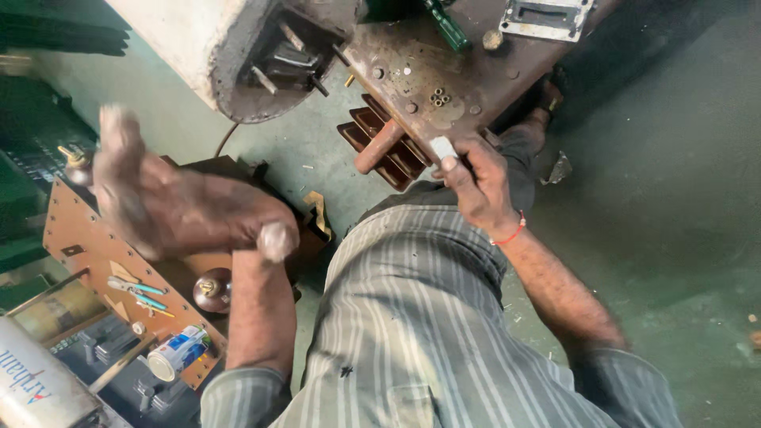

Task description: The person uses a screwdriver to adjust a bolt on a cylindrical electrical component, then applies a white compound with a brush to the interior of the component. They also handle a small metal bracket and a wooden block, placing them near the equipment.

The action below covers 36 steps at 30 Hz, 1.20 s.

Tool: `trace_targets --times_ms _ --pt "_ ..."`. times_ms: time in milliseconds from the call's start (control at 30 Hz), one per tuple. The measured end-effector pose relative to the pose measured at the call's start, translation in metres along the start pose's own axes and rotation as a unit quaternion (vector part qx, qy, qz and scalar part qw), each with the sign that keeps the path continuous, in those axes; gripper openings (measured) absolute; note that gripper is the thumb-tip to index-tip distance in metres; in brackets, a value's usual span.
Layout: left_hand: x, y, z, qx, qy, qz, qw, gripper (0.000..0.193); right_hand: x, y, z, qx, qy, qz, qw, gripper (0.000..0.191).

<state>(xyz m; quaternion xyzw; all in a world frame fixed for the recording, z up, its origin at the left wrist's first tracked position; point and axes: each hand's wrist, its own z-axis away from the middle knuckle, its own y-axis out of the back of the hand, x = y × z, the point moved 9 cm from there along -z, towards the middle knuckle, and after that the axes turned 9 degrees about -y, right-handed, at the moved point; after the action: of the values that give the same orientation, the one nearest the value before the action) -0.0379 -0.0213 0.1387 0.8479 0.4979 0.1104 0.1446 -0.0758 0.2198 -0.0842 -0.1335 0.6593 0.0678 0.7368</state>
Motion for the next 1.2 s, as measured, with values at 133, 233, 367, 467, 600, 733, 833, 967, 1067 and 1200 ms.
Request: trace_targets --times_ms 133,233,367,467,600,733,833,967,1067,1200 --pt "-0.038 0.019 0.052 0.031 0.241 0.325 0.914 0.069 -0.073 -0.031 -0.005 0.002 0.255 0.059 0.965 0.022" --pt "-0.072 0.038 0.139 -0.085 0.447 0.14 0.879 0.066 -0.092 -0.062 -0.026 -0.022 0.303 0.075 0.95 0.026" --pt "-0.056 0.048 0.273 -0.373 0.567 -0.004 0.734 0.062 -0.098 -0.094 -0.048 -0.006 0.342 0.17 0.924 0.026" --pt "-0.004 0.067 0.357 -0.515 0.643 0.009 0.567 0.06 -0.09 -0.111 -0.052 0.007 0.319 0.219 0.922 0.024" --pt "0.035 0.089 0.404 -0.555 0.689 0.04 0.465 0.057 -0.082 -0.122 -0.045 0.036 0.317 0.203 0.926 0.018" --pt "0.038 0.1 0.418 -0.565 0.684 0.039 0.459 0.054 -0.08 -0.132 -0.046 0.013 0.307 0.163 0.937 0.013" --pt "0.034 0.101 0.42 -0.568 0.679 0.039 0.464 0.051 -0.092 -0.129 -0.05 0.009 0.321 0.124 0.939 0.015" --pt "0.026 0.1 0.409 -0.579 0.668 0.04 0.466 0.048 -0.11 -0.118 -0.054 -0.018 0.306 0.092 0.947 0.022" --pt "0.026 0.109 0.392 -0.586 0.663 0.038 0.465 0.046 -0.115 -0.108 -0.042 -0.07 0.337 0.025 0.938 0.021" --pt "0.023 0.102 0.412 -0.597 0.654 0.039 0.462 0.043 -0.086 -0.076 -0.004 -0.012 0.349 -0.002 0.937 0.018"
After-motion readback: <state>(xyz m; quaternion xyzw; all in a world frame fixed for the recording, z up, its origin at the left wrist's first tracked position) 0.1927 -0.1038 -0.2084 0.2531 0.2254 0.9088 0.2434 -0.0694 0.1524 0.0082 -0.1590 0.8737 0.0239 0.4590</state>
